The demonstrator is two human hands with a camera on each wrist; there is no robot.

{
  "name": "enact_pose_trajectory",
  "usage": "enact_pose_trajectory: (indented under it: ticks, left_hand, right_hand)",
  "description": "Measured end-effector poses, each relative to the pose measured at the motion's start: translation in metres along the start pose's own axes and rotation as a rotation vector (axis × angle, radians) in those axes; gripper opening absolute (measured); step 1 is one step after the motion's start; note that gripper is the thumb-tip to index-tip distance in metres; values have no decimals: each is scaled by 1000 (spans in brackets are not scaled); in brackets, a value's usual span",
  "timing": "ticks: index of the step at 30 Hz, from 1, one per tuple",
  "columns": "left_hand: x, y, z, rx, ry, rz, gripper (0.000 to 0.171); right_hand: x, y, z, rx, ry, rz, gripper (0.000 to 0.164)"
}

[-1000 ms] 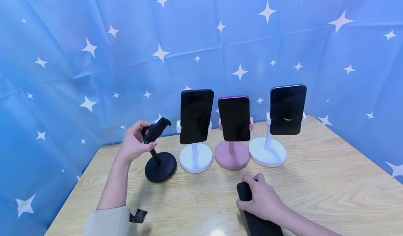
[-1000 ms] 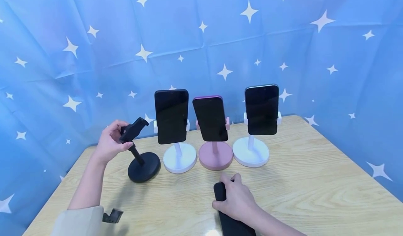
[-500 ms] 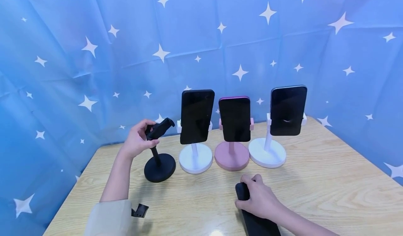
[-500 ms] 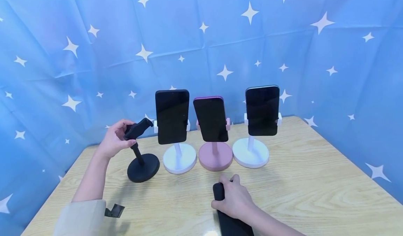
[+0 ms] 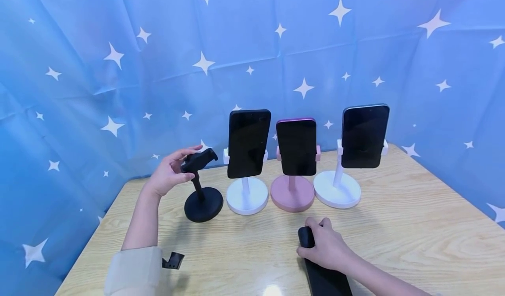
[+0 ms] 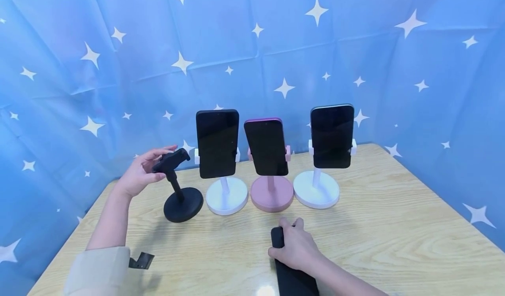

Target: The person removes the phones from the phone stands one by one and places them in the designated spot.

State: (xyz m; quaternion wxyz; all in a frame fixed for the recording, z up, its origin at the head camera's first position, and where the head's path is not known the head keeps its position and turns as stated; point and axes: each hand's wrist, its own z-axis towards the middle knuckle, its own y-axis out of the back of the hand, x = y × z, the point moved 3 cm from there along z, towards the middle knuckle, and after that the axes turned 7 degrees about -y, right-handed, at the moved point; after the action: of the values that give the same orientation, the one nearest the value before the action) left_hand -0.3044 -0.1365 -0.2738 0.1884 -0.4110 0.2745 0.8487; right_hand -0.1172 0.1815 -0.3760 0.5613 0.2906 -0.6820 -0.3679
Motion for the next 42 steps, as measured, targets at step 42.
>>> enact_pose_trajectory:
  ticks: [42]
  left_hand:
    - [1, -7, -11, -64, -28, -169, 66]
  right_hand:
    - [-5, -10, 14, -28, 51, -323, 66]
